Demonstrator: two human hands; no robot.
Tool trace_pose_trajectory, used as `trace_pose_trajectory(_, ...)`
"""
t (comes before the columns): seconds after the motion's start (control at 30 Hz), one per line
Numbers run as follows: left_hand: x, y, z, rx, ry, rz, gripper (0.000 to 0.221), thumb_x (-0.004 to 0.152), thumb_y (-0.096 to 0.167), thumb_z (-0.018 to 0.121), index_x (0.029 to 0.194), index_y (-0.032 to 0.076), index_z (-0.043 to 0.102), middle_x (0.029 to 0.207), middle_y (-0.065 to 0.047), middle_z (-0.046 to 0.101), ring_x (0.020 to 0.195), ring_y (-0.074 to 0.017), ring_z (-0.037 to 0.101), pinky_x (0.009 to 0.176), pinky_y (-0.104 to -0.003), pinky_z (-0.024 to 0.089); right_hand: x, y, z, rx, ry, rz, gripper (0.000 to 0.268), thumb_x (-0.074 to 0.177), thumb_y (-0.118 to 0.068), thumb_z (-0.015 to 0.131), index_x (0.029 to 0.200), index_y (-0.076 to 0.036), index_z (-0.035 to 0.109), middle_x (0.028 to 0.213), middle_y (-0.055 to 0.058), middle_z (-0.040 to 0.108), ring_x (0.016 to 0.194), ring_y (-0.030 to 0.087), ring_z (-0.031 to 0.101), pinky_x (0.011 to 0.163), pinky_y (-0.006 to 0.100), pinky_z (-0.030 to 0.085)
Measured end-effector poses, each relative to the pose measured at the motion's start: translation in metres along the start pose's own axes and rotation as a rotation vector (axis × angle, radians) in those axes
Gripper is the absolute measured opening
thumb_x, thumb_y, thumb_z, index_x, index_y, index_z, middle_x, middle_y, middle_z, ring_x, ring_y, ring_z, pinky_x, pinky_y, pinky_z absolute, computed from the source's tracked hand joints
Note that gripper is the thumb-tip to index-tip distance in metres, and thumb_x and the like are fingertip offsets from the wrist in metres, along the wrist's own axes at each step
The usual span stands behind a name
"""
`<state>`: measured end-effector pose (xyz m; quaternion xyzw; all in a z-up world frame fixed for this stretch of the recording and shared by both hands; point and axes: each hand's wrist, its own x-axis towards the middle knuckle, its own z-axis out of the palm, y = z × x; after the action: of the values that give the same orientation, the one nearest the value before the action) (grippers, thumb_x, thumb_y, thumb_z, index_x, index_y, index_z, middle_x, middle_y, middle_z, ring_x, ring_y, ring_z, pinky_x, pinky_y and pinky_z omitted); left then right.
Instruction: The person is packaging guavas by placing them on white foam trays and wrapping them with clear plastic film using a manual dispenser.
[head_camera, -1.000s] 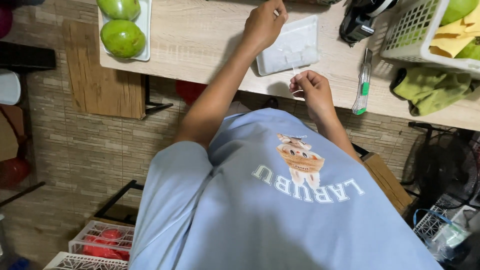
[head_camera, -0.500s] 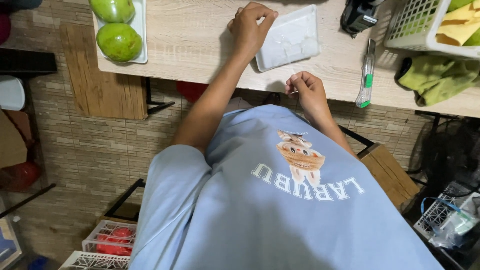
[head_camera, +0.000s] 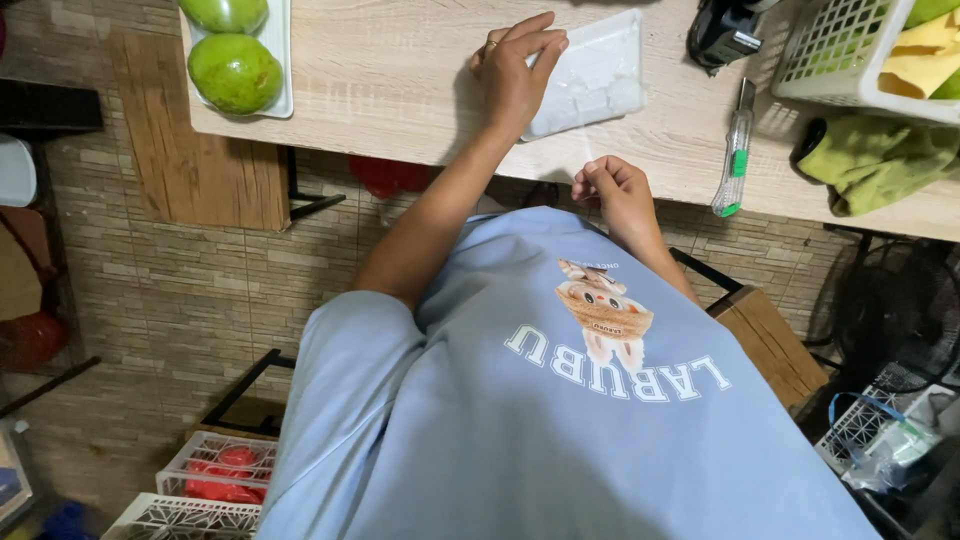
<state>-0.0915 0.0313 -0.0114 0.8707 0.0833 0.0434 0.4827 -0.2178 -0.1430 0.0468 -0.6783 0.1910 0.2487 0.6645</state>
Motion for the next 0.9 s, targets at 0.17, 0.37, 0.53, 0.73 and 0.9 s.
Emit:
trace_pose_trajectory(0.17,0.009,-0.019,0.01,-0.214,-0.004,-0.017,0.021,0.088,0.031,0.077,0.106,0.023,0.082,0.118,0.006,0.078,0.109,-0.0195,0.071,0.095,-0.034,0.055,0.006,0.001,0.002,0.013,0.009,0.036,0.026,0.107,-0.019,0.054,0.085,-0.009,0.064,0.079,0.006,0.067,0.073,0.015,0.064,0.072,0.025,0.055)
trace_pose_trajectory(0.37,0.024,-0.022,0.017,-0.405,-0.032,-0.162,0.009,0.078,0.022,0.077,0.077,0.014,0.081,0.082,0.006,0.08,0.083,-0.0096,0.074,0.081,-0.026,0.057,0.029,0.023,-0.002,0.022,-0.008,0.052,0.029,0.108,-0.023,0.057,0.082,-0.01,0.061,0.079,0.005,0.067,0.071,0.015,0.064,0.069,0.026,0.054)
trace_pose_trajectory(0.53,0.032,-0.03,0.028,-0.37,0.008,-0.214,0.022,0.075,0.025,0.078,0.058,0.014,0.069,0.059,0.013,0.069,0.064,-0.0021,0.061,0.067,-0.024,0.05,0.056,0.033,0.005,-0.056,0.028,0.063,0.035,0.107,-0.025,0.057,0.075,-0.012,0.056,0.076,0.004,0.065,0.067,0.014,0.062,0.065,0.024,0.051)
trace_pose_trajectory(0.73,0.04,-0.034,0.031,-0.392,0.023,-0.217,0.028,0.073,0.027,0.078,0.055,0.014,0.061,0.056,0.009,0.066,0.061,-0.006,0.059,0.066,-0.029,0.047,0.084,0.038,0.012,0.0,0.047,0.091,0.033,0.107,-0.026,0.057,0.08,-0.007,0.058,0.071,0.01,0.064,0.055,0.02,0.065,0.053,0.03,0.06)
trace_pose_trajectory(0.9,0.046,-0.037,0.033,-0.343,0.0,-0.253,0.034,0.074,0.029,0.078,0.052,0.018,0.055,0.052,0.012,0.06,0.055,-0.0051,0.051,0.059,-0.027,0.042,0.104,0.051,0.01,0.054,0.015,0.035,0.025,0.106,-0.022,0.056,0.09,-0.004,0.062,0.073,0.01,0.066,0.056,0.021,0.07,0.056,0.032,0.062)
